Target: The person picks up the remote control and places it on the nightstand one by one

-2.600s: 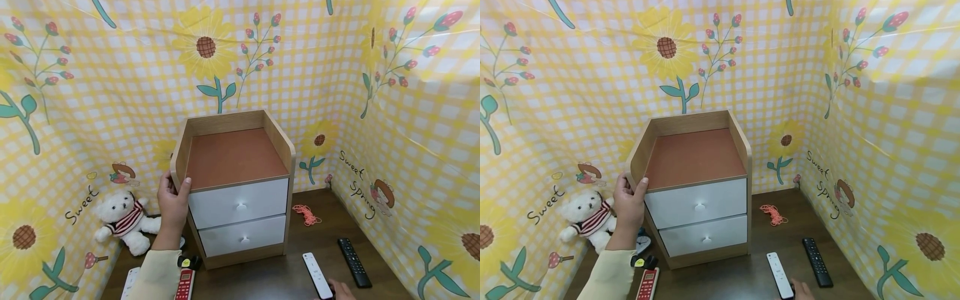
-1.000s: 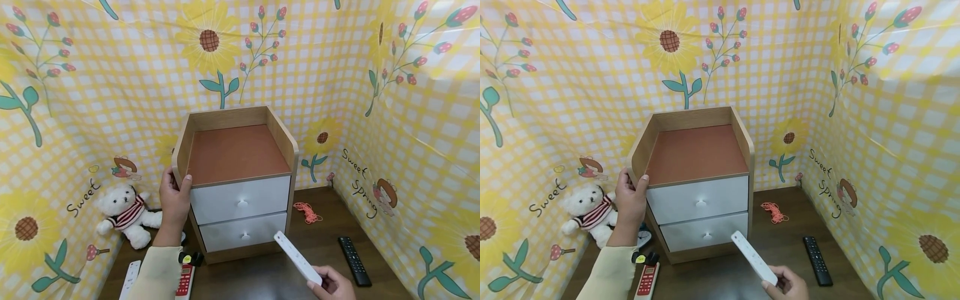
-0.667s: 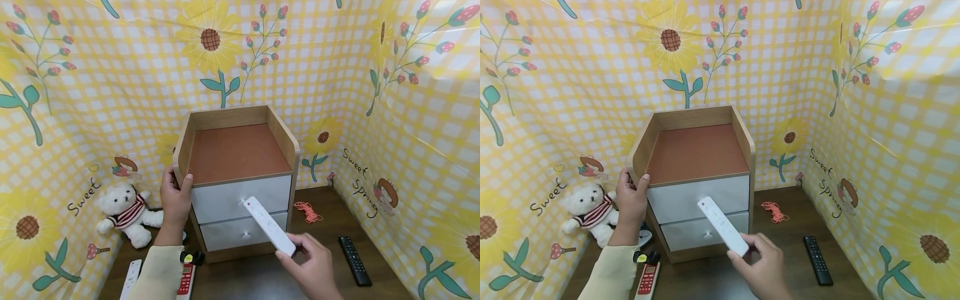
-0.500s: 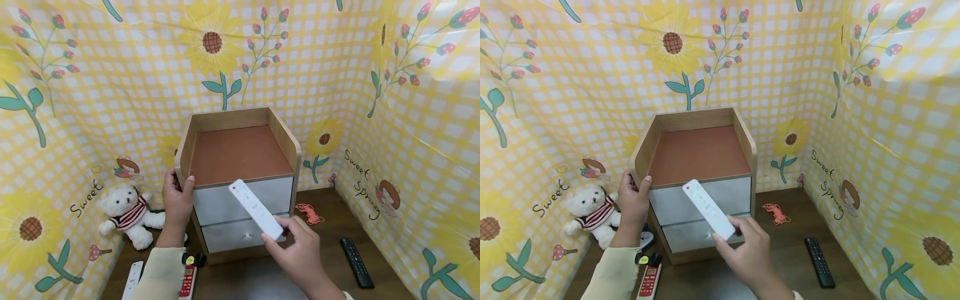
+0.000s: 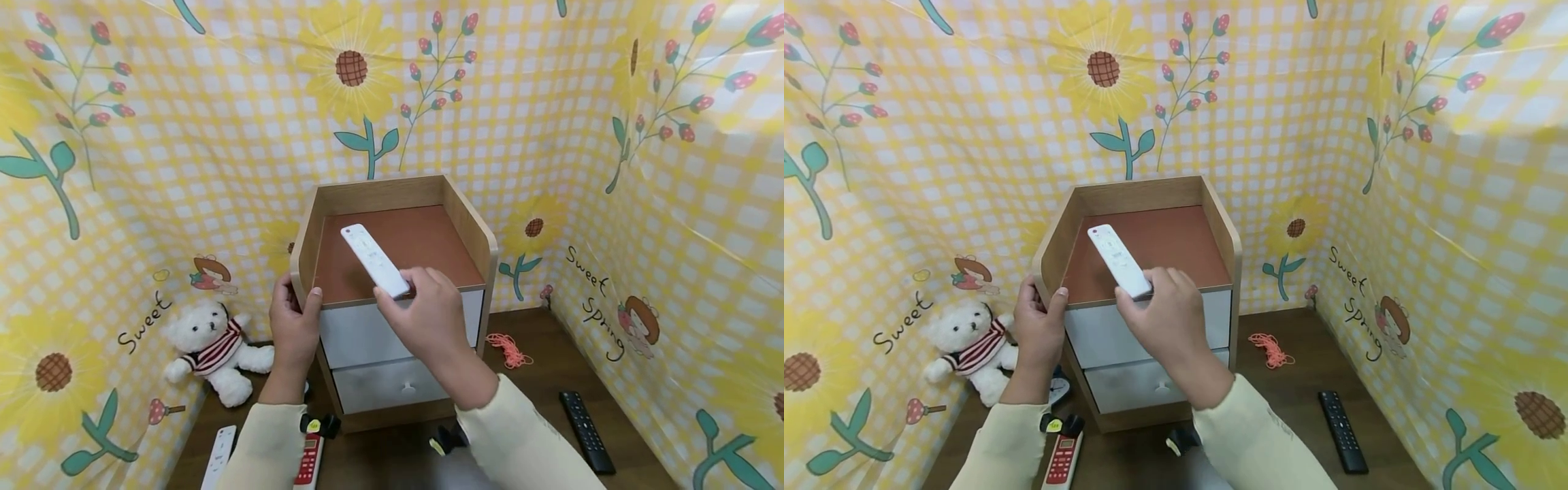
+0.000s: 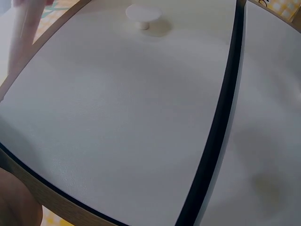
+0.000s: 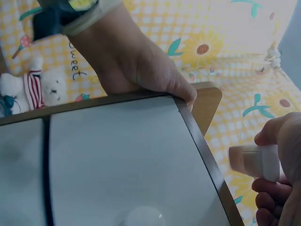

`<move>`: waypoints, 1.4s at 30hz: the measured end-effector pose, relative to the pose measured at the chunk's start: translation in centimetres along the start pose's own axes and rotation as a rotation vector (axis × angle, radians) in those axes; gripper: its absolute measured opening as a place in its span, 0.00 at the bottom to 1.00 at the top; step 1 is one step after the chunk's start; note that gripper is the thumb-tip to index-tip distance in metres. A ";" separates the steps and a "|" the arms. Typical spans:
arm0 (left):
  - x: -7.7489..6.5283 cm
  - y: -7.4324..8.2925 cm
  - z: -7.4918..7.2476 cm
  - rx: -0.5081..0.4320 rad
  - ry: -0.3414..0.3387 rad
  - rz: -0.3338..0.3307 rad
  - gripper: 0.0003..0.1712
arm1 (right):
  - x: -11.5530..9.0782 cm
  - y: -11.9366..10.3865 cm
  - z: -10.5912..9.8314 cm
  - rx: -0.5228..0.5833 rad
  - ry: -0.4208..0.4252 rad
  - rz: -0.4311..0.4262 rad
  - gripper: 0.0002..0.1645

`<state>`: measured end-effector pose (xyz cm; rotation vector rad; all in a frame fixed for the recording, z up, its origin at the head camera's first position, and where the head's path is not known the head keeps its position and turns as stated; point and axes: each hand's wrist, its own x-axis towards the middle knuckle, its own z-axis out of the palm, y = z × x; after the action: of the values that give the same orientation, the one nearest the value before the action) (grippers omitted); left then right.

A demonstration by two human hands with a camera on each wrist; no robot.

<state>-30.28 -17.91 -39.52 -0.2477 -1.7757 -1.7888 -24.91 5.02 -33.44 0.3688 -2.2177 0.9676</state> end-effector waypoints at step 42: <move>-0.2 0.0 0.6 0.017 0.046 0.054 0.24 | 8.3 -3.5 9.0 -0.451 -0.314 -0.047 0.34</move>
<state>-30.32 -17.26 -39.57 -0.2436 -1.7355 -1.7267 -33.45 -3.80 -30.33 0.3784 -2.6120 0.3797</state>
